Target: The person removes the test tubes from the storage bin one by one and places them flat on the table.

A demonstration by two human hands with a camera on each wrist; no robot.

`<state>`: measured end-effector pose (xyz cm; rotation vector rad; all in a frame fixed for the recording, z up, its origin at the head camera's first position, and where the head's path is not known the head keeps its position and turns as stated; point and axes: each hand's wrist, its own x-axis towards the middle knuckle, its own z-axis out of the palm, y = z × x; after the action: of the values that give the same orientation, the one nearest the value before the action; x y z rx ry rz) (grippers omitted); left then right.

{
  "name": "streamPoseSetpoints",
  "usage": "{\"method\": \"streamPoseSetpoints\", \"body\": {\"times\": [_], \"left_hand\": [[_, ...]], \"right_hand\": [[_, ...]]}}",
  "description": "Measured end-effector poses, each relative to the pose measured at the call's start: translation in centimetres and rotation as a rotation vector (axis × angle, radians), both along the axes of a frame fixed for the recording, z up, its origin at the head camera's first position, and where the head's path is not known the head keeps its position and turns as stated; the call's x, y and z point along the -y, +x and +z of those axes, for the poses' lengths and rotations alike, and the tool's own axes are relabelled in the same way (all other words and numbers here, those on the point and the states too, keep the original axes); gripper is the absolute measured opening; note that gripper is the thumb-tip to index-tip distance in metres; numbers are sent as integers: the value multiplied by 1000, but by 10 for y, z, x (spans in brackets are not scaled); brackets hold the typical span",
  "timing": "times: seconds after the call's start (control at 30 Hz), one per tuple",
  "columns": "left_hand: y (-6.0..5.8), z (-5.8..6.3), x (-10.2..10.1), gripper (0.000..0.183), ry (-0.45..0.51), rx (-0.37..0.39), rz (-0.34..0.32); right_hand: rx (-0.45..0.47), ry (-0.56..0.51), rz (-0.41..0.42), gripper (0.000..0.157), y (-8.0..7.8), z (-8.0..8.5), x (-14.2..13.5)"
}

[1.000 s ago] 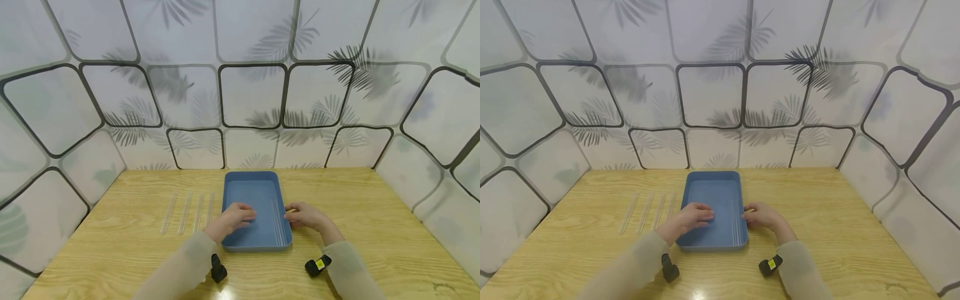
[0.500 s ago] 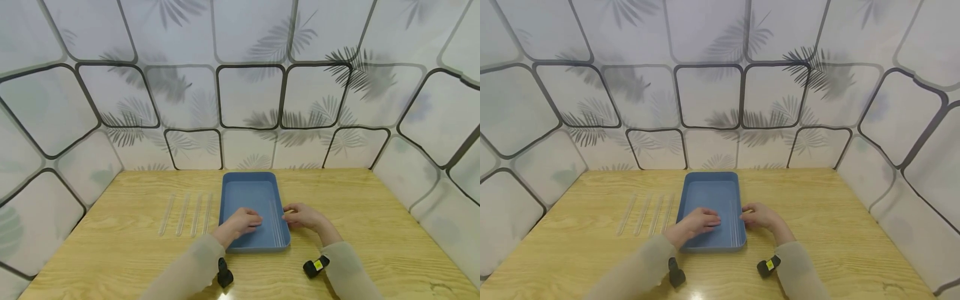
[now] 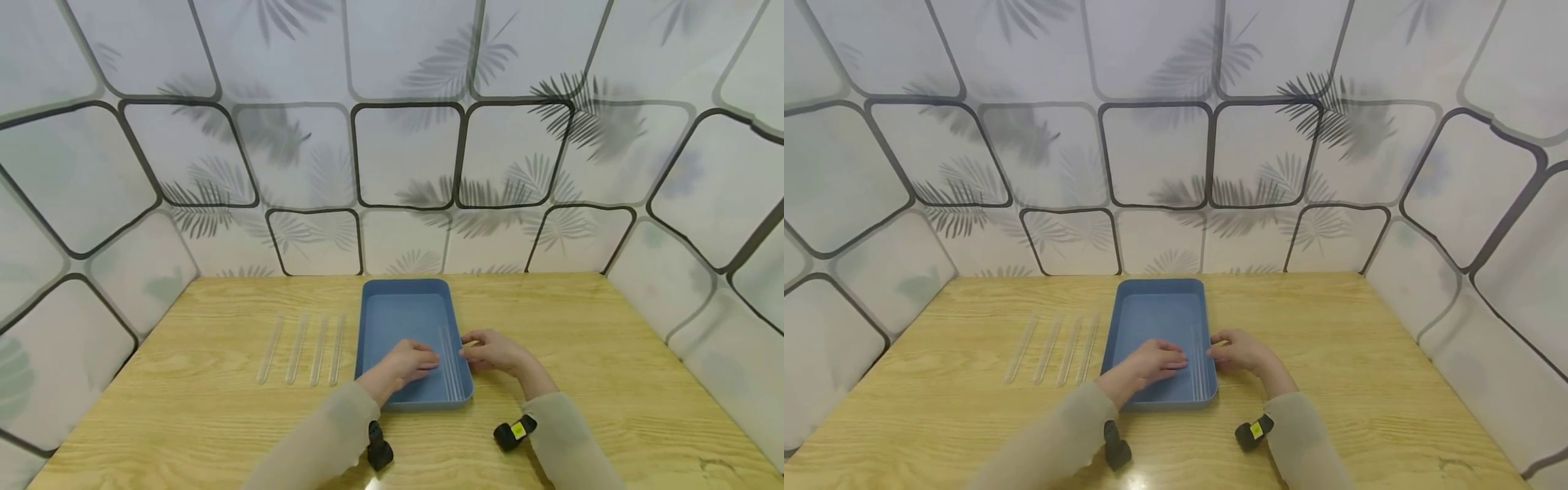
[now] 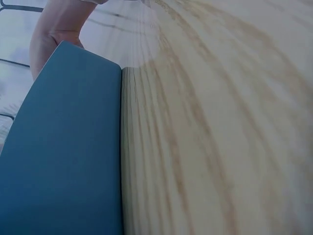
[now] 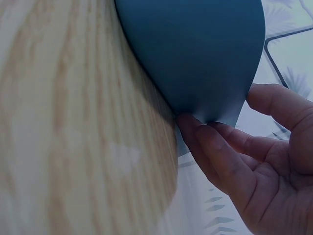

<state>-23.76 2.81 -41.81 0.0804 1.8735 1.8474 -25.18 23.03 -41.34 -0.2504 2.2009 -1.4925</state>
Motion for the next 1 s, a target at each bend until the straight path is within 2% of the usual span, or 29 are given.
{"method": "streamPoseSetpoints", "body": {"times": [0.4,0.7,1.0], "left_hand": [[0,0,-9,44,2,14,31],[1,0,-16,40,-55,12,98],[5,-1,-27,28,-93,-19,129]], "right_hand": [[-17,2,5,51,-1,-2,-1],[-17,0,12,51,-1,-2,-2],[-9,-12,11,49,0,-3,-3]]}}
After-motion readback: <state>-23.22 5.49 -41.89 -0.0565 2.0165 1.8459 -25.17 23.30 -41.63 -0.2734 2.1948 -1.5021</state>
